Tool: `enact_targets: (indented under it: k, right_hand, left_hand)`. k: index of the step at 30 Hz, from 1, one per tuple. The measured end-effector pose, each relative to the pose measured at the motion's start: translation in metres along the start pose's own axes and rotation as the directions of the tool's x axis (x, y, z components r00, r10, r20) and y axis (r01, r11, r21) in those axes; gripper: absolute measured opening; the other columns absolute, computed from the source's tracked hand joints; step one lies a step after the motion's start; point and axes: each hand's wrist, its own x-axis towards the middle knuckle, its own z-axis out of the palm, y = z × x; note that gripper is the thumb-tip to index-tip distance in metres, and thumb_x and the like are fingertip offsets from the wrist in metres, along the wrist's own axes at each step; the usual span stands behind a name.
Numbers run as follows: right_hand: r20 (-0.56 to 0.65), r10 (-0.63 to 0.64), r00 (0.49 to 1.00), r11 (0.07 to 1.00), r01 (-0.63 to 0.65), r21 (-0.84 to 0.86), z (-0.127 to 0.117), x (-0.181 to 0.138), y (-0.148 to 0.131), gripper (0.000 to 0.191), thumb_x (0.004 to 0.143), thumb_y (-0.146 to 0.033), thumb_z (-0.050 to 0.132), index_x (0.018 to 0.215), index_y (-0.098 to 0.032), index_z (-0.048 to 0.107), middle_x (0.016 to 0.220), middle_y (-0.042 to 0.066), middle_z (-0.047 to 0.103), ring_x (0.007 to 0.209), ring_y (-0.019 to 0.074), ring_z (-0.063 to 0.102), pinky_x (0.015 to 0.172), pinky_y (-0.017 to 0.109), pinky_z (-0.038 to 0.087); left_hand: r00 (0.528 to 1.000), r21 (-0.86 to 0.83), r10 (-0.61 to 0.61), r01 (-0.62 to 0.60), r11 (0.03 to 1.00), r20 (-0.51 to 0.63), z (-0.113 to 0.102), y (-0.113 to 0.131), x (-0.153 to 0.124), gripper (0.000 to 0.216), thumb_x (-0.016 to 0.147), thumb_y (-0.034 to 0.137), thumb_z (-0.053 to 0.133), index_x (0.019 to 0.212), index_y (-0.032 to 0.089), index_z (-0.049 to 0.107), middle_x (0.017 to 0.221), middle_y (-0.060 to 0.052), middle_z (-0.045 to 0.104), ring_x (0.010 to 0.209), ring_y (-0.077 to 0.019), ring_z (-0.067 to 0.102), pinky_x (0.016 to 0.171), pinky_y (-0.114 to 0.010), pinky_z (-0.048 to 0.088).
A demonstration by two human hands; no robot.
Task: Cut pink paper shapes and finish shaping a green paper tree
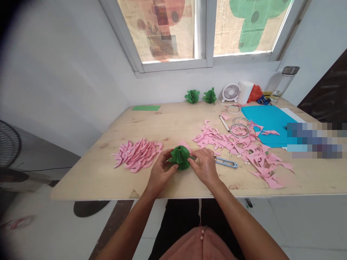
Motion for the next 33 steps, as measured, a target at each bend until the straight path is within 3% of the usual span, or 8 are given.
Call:
enact_targets:
  k: [24,33]
  right_hand:
    - [0.038,0.038,0.999,0.997,-0.041,0.072,-0.012,-0.011,0.002,0.006,0.079,-0.028,0.06,0.078,-0.023,0.061,0.08,0.003,0.069,0.086,0.0231,0.061,0.083,0.04,0.041]
    - [-0.053,0.223,0.973,0.973,-0.219,0.074,-0.038,-0.028,0.015,0.016,0.081,-0.032,0.054,0.082,-0.021,0.065,0.086,0.006,0.068,0.087,0.0236,0.06,0.079,0.038,0.044]
  left_hand:
    - [1.0,0.015,-0.006,0.006,1.0,0.001,0.001,0.001,-0.001,0.046,0.072,0.02,0.061,0.117,0.022,0.049,0.115,-0.008,0.058,0.107,-0.0202,0.057,0.09,-0.036,0.047]
    - [1.0,-0.032,-0.019,0.019,0.999,0.003,0.001,-0.003,-0.002,0.047,0.073,0.019,0.061,0.118,0.021,0.049,0.116,-0.008,0.058,0.108,-0.0207,0.056,0.095,-0.037,0.044]
